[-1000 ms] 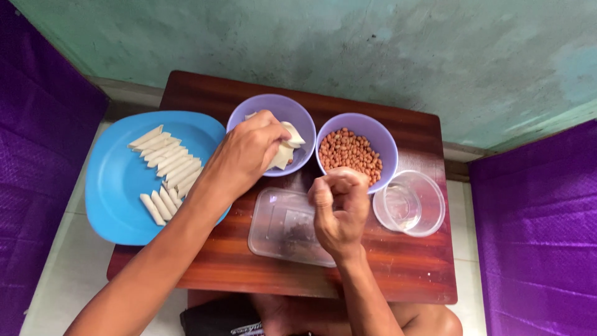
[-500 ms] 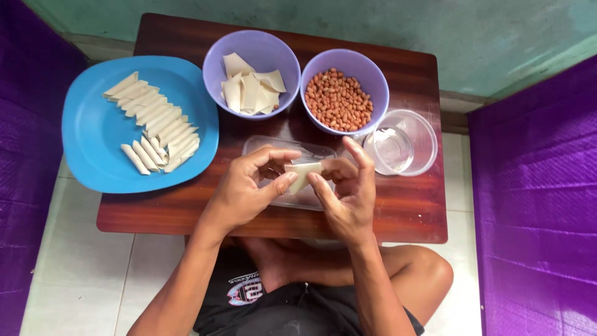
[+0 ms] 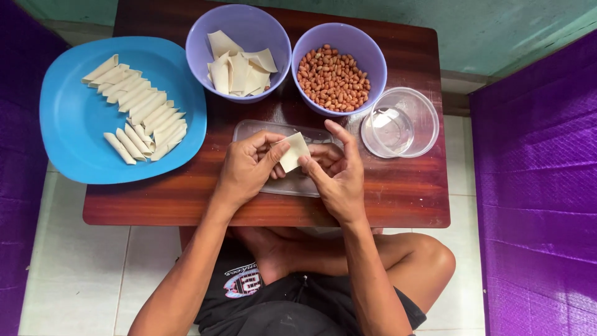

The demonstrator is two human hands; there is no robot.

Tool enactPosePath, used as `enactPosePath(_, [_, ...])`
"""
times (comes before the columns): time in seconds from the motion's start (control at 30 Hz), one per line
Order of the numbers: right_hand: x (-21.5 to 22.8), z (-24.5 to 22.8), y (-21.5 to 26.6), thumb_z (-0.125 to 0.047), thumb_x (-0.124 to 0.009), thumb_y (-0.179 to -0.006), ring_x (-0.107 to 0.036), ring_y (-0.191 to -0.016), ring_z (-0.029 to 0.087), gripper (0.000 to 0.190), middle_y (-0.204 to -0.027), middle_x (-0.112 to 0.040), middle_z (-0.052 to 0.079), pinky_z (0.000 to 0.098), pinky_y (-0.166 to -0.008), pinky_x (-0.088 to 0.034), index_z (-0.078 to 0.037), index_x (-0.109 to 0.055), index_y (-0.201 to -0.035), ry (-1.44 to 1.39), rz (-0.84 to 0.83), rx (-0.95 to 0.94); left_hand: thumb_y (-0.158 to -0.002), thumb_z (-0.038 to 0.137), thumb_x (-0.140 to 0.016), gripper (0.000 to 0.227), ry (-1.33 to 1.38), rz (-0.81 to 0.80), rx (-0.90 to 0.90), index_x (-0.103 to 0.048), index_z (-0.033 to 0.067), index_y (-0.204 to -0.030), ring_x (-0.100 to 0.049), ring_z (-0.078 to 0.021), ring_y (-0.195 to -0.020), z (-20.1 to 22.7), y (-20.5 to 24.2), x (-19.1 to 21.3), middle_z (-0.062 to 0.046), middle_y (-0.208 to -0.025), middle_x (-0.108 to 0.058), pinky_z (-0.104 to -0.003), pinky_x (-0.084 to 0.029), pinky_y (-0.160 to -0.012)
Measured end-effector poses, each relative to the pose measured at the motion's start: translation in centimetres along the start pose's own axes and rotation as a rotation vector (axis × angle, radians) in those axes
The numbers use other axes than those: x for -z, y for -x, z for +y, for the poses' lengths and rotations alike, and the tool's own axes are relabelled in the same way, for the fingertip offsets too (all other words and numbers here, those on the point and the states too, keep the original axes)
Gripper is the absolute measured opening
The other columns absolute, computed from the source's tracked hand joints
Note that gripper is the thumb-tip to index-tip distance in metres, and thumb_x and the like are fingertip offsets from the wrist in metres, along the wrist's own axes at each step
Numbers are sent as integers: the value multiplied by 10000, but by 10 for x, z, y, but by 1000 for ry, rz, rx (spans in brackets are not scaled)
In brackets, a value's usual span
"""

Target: Manually folding small square wrappers around individual peanuts to prepare snacks.

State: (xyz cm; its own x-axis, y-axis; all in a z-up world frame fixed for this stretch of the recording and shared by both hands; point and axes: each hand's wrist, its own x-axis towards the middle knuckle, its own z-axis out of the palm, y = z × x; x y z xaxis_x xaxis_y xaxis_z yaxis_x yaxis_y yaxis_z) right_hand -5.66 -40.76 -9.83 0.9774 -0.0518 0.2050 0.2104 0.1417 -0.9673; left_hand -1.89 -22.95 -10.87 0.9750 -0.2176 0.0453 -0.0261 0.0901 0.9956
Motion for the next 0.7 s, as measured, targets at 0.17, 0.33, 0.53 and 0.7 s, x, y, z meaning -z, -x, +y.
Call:
enactPosePath(0.17, [5, -5, 0, -71, -572, -1020, -742, -885, 209, 605, -1063, -710, 192, 337, -809, -661, -63, -285, -1552, -37, 0, -39, -994, 162, -691, 219, 10, 51, -12, -722, -21, -1111, -719, -173, -538, 3, 2, -2, -144, -679, -697, -260, -617, -488])
enactPosePath(0.33, [4, -2, 5, -97, -498, -1069, -751, -895, 277, 525, -1054, -711, 240, 403, -817, -663, -35, -280, -1542, 33, 18, -28, -996, 156, -691, 204, -20, 64, -53, -732, -17, -1096, -715, -166, -536, 5, 2, -3, -143, -666, -702, -261, -617, -486])
enactPosePath(0.53, [0, 1, 5, 55, -692, -933, -750, -844, 218, 726, -1009, -715, 203, 329, -790, -671, -45, -306, -1540, 35, 53, -31, -997, 141, -678, 198, -9, 41, -56, -727, -26, -1091, -710, -157, -556, 10, 3, -2, -150, -661, -697, -261, -617, -506])
enactPosePath(0.7, [-1, -2, 5, 50, -673, -950, -746, -841, 216, 687, -1010, -720, 209, 332, -784, -671, -49, -323, -1532, 56, 62, -26, -996, 140, -679, 192, 5, 35, -71, -721, -22, -1090, -713, -156, -562, 7, 3, 0, -149, -671, -698, -263, -619, -517])
